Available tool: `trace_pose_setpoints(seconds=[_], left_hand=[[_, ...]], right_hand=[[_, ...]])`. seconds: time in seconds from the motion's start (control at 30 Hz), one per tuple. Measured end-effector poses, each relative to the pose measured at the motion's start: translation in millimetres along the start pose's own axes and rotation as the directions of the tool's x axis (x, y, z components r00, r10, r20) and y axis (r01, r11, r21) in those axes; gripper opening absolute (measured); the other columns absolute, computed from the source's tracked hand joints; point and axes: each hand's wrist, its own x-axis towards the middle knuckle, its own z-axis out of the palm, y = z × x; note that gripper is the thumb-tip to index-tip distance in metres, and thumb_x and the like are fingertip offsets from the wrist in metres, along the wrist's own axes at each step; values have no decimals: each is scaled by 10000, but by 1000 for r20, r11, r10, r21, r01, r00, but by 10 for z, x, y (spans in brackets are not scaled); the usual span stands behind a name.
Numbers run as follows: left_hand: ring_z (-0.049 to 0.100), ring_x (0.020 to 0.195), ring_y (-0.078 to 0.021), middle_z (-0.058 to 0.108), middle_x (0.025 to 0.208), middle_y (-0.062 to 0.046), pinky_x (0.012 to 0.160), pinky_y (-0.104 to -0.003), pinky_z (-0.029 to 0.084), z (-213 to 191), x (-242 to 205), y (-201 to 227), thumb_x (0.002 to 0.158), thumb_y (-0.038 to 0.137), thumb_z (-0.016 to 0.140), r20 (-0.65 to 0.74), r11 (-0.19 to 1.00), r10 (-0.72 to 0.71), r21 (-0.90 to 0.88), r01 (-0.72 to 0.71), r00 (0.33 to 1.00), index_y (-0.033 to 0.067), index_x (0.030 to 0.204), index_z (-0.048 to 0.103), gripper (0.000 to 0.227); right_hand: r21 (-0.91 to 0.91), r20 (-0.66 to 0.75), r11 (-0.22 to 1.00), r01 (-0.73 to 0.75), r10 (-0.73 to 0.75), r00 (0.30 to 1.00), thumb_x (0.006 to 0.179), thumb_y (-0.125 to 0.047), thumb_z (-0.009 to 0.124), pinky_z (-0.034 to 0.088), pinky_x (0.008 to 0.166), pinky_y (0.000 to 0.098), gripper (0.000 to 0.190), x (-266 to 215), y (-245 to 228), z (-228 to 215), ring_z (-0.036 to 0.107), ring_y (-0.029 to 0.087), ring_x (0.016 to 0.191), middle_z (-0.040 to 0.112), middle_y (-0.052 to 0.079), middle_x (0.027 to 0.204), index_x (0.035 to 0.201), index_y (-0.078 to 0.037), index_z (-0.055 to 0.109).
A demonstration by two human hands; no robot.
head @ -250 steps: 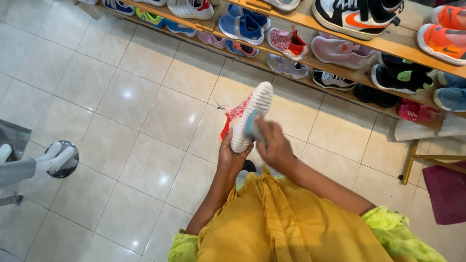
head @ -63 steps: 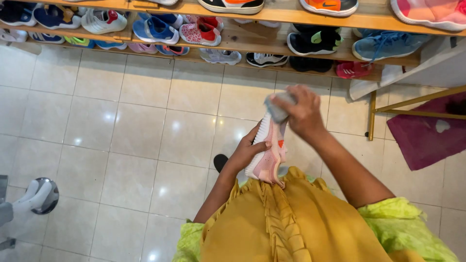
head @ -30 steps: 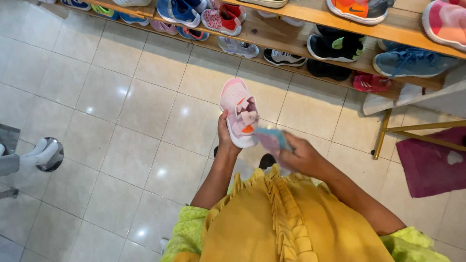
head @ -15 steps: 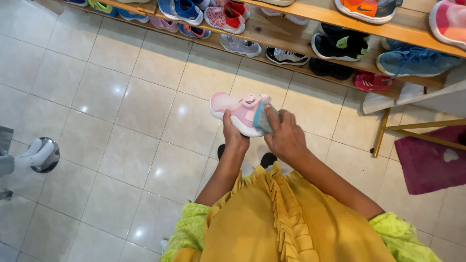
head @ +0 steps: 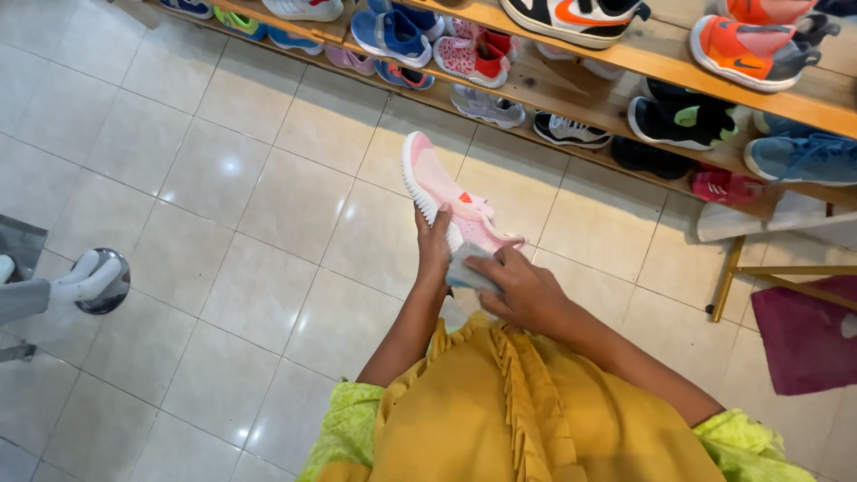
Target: Cleaning shoes on display and organizing clothes on hangers in a retail store.
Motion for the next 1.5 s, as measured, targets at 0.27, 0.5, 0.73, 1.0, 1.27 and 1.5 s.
trace_pose_setpoints(seconds=[0.27, 0.5, 0.73, 1.0, 1.27, 1.5], left_hand=[[498, 1354, -257, 489, 1504, -128, 1090, -380, 428, -237, 120, 375, 996, 363, 597, 145, 973, -66, 231, 31, 987, 123, 1628, 227, 771], [585, 1220, -232, 580, 1392, -140, 990, -362, 503, -436, 201, 411, 1030, 315, 553, 290, 939, -62, 341, -43, 955, 83, 1578, 357, 627], [557, 1231, -177, 585, 1384, -117, 1040, -320, 466, -373, -76, 604, 1022, 264, 614, 514, 919, -197, 394, -26, 835, 11, 1544, 390, 622], [598, 1192, -203, 614, 1331, -144, 1021, -325, 495, -447, 110, 710, 1055, 424, 451, 562, 949, -311, 232, 215, 767, -19, 1482, 432, 615], [550, 1140, -221, 575, 1289, -183, 983, -349, 490, -469, 183, 526, 1083, 412, 464, 548, 882, -221, 465, -75, 807, -70, 1454, 411, 610], [420, 1384, -199, 364, 1486, -67, 1093, -323, 421, -464, 189, 647, 956, 529, 604, 617, 865, -151, 461, -199, 773, 46, 1556, -8, 984]], right_hand=[[-13, 142, 978, -206, 206, 968, 826, -307, 744, 555, 723, 465, 567, 449, -297, -80, 629, 361, 967, 579, 174, 1085, 1366, -211, 599], [109, -115, 989, -100, 112, 987, 854, -347, 746, 563, 731, 428, 566, 809, -363, -93, 631, 309, 953, 603, 174, 1107, 1395, -231, 628], [-136, -418, 959, -248, 171, 892, 961, -360, 723, 541, 714, 411, 464, 1079, 720, -68, 591, 313, 1009, 608, 178, 1085, 1412, -259, 687], [962, 271, -160, -220, 474, 838, 933, -433, 666, 588, 820, 308, 551, 865, 738, 459, 686, 143, 983, 719, 28, 1142, 1344, -77, 581], [983, 168, -14, -184, 487, 857, 804, -196, 864, 457, 493, 269, 570, 851, 228, 81, 522, 78, 582, 626, 24, 919, 1259, -65, 547], [831, -151, 533, -159, 491, 858, 866, -306, 802, 503, 740, 351, 748, 824, -180, 294, 608, 160, 916, 642, 90, 1135, 1458, -25, 442]])
